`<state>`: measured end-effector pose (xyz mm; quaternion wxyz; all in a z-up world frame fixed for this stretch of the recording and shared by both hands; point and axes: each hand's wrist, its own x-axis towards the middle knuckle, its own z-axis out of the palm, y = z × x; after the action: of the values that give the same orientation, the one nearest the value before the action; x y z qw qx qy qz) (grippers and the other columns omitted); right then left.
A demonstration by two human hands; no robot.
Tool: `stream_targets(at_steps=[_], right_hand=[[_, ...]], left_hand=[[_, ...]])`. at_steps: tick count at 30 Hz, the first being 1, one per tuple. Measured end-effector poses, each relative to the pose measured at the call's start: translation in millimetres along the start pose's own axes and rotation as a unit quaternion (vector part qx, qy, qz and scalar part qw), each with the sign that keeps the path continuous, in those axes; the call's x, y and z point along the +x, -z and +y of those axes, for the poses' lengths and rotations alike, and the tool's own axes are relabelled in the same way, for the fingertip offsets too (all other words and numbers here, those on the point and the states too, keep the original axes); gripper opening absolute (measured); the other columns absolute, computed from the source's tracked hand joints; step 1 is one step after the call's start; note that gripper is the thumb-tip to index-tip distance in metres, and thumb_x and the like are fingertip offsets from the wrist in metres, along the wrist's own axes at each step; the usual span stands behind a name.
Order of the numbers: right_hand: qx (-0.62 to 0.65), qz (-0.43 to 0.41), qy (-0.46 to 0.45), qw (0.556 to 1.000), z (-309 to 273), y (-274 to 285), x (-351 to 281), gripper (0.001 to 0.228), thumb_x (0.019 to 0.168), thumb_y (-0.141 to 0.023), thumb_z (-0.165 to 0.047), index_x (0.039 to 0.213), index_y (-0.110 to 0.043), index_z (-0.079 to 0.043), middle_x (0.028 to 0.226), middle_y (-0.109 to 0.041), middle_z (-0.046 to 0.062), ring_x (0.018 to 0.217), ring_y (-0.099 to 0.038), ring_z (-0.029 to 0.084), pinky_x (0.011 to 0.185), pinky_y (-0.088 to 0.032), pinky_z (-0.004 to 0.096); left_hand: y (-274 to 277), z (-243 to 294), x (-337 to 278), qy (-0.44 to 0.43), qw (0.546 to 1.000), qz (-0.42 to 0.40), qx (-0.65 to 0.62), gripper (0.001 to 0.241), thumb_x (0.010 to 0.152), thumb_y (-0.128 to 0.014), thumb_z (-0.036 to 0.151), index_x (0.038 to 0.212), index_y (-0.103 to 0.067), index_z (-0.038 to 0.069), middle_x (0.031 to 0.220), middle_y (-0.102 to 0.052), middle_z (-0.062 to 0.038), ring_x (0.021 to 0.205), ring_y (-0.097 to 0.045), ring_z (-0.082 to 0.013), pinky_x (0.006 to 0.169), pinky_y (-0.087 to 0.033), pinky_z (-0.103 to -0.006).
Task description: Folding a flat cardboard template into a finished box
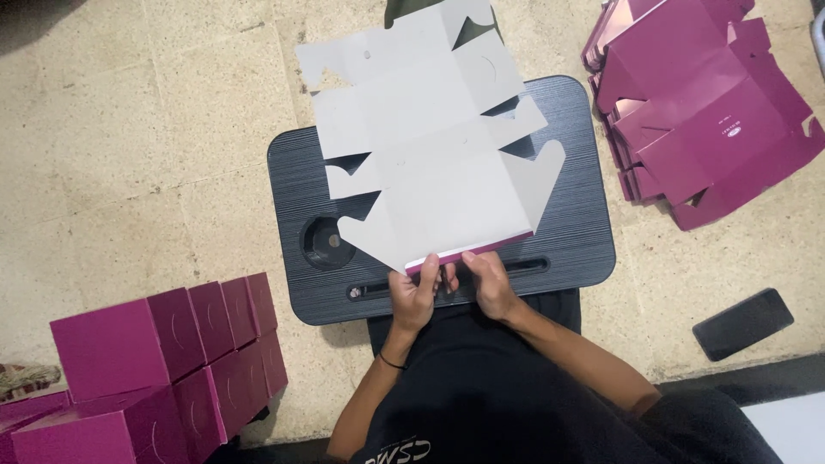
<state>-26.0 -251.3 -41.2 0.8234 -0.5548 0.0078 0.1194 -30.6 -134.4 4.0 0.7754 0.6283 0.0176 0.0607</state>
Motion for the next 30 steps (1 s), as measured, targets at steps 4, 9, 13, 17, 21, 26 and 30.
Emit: stream_targets(at_steps=[4, 9, 13, 17, 21, 26, 30], right_hand=[[-0.029, -0.022, 0.001, 0.999, 3.2, 7.4, -1.2, 0.051, 0.102, -0.045, -0.028, 0.069, -0.071, 0.001, 0.053, -0.062, 0.013, 0.058, -0.063, 0.022, 0.067, -0.05, 0.033], [-0.056, -0.05, 0.013, 0.997, 4.4, 10.5, -1.3, 0.051, 0.1, -0.046, -0.029, 0.067, -0.07, 0.0, 0.05, -0.059, 0.013, 0.052, -0.057, 0.023, 0.062, -0.046, 0.032], [-0.041, -0.044, 0.017, 0.998, 10.1, 11.2, 0.1, 0.047, 0.098, -0.05, -0.029, 0.066, -0.07, -0.001, 0.05, -0.06, 0.012, 0.051, -0.057, 0.02, 0.06, -0.046, 0.03], [0.008, -0.027, 0.038, 0.999, 9.3, 10.8, 0.1, 0.052, 0.1, -0.045, -0.036, 0.067, -0.063, 0.0, 0.047, -0.056, 0.014, 0.048, -0.061, 0.024, 0.056, -0.048, 0.033], [-0.024, -0.015, 0.033, 0.999, 20.9, 17.5, -1.0, 0.051, 0.102, -0.043, -0.03, 0.067, -0.063, 0.001, 0.048, -0.056, 0.014, 0.047, -0.06, 0.024, 0.055, -0.049, 0.034], [-0.047, -0.022, 0.042, 0.998, 18.9, 15.9, -1.5, 0.05, 0.101, -0.045, -0.032, 0.066, -0.065, -0.001, 0.05, -0.059, 0.012, 0.048, -0.061, 0.023, 0.055, -0.049, 0.033], [0.062, 0.0, 0.06, 0.996, 24.3, 15.6, 0.3, 0.056, 0.101, -0.042, -0.045, 0.07, -0.061, -0.002, 0.05, -0.054, 0.012, 0.046, -0.057, 0.021, 0.049, -0.052, 0.035]], left_hand=[[6.0, -21.7, -5.6, 0.0, 1.0, -0.005, -0.001, 0.042, 0.101, -0.059, 0.02, 0.063, -0.065, 0.004, 0.049, -0.062, -0.01, 0.039, -0.05, -0.0097, 0.042, -0.042, -0.0236], [16.7, -40.0, -11.3, 0.022, 0.999, -0.041, 0.014, 0.04, 0.1, -0.063, 0.022, 0.064, -0.065, 0.005, 0.05, -0.062, -0.009, 0.041, -0.05, -0.0099, 0.043, -0.044, -0.0253], [9.5, -30.7, -8.4, -0.001, 1.0, -0.025, 0.016, 0.04, 0.1, -0.061, 0.015, 0.061, -0.062, 0.005, 0.049, -0.06, -0.008, 0.039, -0.051, -0.0102, 0.042, -0.044, -0.024], [25.2, -59.0, -15.3, -0.005, 0.999, 0.016, 0.028, 0.04, 0.1, -0.062, 0.017, 0.062, -0.06, 0.006, 0.045, -0.056, -0.006, 0.038, -0.049, -0.0098, 0.041, -0.042, -0.0216], [45.7, -106.2, -28.2, 0.026, 0.999, 0.024, 0.042, 0.042, 0.1, -0.064, 0.018, 0.06, -0.061, 0.007, 0.046, -0.055, -0.006, 0.041, -0.052, -0.012, 0.046, -0.045, -0.0249], [9.0, -29.5, -7.9, 0.044, 0.995, -0.042, 0.084, 0.041, 0.098, -0.069, 0.02, 0.061, -0.066, 0.003, 0.053, -0.062, -0.01, 0.051, -0.061, -0.0166, 0.063, -0.057, -0.0368], [13.0, -21.1, -8.3, 0.02, 0.996, -0.015, 0.083, 0.037, 0.096, -0.07, 0.017, 0.062, -0.063, 0.005, 0.055, -0.063, -0.008, 0.054, -0.062, -0.014, 0.063, -0.057, -0.0319]])
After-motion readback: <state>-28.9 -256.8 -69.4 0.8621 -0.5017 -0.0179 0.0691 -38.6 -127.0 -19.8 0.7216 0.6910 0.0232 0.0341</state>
